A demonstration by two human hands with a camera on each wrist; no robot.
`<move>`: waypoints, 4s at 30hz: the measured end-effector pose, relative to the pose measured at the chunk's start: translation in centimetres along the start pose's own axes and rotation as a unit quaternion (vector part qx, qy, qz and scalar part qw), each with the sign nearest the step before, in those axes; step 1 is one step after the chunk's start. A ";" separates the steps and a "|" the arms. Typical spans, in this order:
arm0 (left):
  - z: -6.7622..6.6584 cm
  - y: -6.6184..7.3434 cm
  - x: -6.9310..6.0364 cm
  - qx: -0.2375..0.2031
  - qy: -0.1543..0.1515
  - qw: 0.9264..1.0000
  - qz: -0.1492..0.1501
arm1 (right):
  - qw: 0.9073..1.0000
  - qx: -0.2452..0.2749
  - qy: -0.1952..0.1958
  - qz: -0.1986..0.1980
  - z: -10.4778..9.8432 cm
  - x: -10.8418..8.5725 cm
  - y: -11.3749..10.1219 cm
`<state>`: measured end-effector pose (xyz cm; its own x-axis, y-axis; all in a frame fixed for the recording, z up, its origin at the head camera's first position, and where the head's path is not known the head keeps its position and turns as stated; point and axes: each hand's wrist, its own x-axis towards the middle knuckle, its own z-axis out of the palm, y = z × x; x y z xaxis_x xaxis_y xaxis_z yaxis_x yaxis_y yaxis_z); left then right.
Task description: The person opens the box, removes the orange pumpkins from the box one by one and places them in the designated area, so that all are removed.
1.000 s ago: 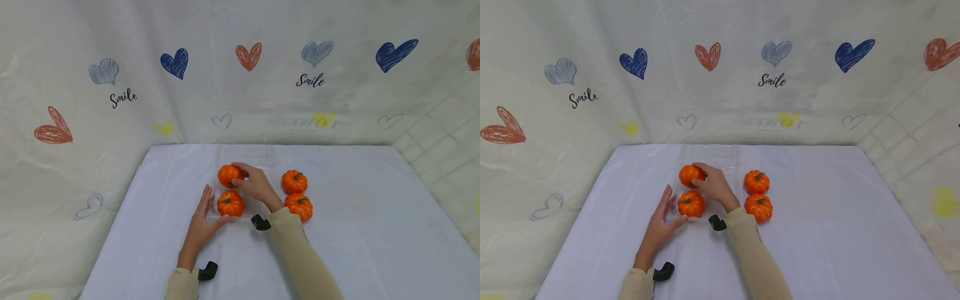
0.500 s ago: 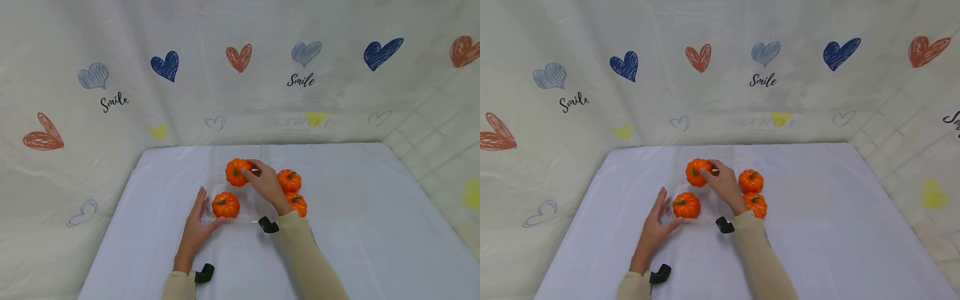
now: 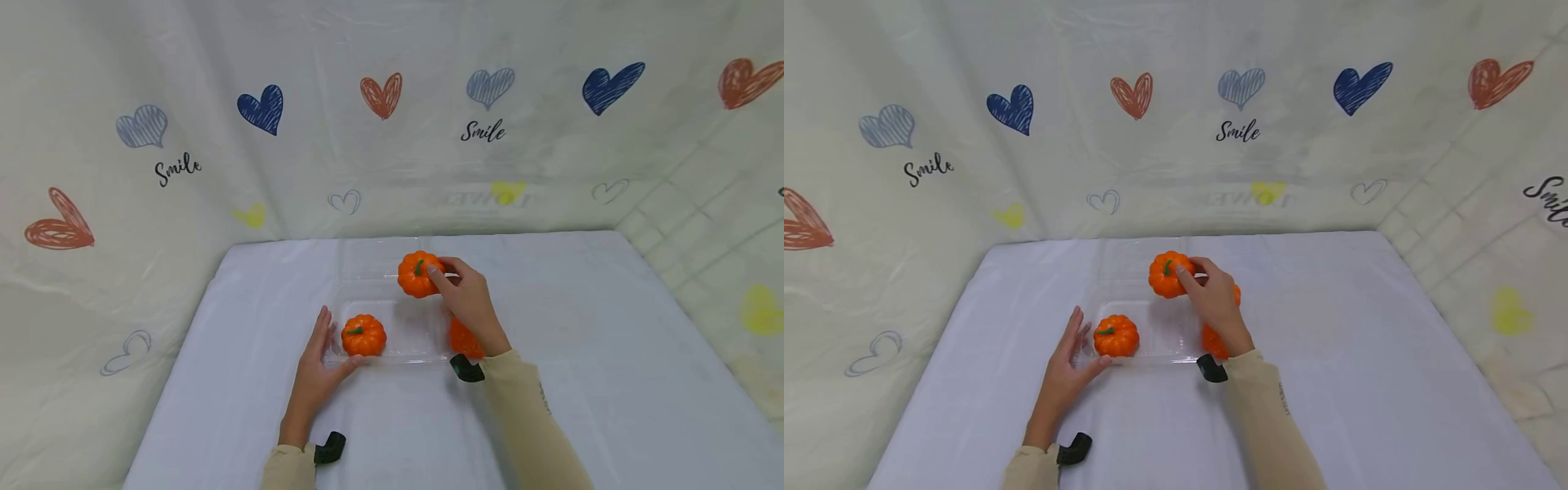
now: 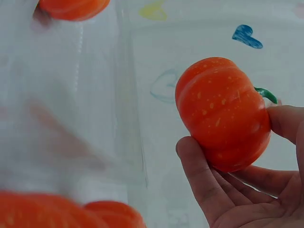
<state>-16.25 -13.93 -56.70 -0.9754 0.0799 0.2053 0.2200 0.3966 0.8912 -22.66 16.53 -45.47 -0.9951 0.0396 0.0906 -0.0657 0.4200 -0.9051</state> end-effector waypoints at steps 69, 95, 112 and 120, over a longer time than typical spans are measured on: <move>0.0 0.0 0.1 -0.007 -0.009 1.000 -0.024 | 0.973 -0.019 0.135 0.186 -9.5 -3.0 11.6; 0.2 -0.1 -0.1 -0.019 -0.013 0.999 -0.023 | 0.960 0.056 0.202 0.184 -9.7 -4.1 10.6; -0.1 -0.1 0.3 -0.023 -0.017 0.999 -0.025 | 0.984 0.086 0.155 0.026 -5.6 -4.9 2.0; 0.1 -0.4 0.1 -0.028 -0.020 0.999 -0.024 | 0.990 0.141 0.009 -0.015 -1.5 -4.3 0.5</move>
<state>-16.42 -13.99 -57.10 -0.9842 0.0992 0.1464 0.1721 0.3487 0.9213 -18.27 17.94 -45.72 -0.9911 0.0481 0.1240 -0.1155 0.1516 -0.9817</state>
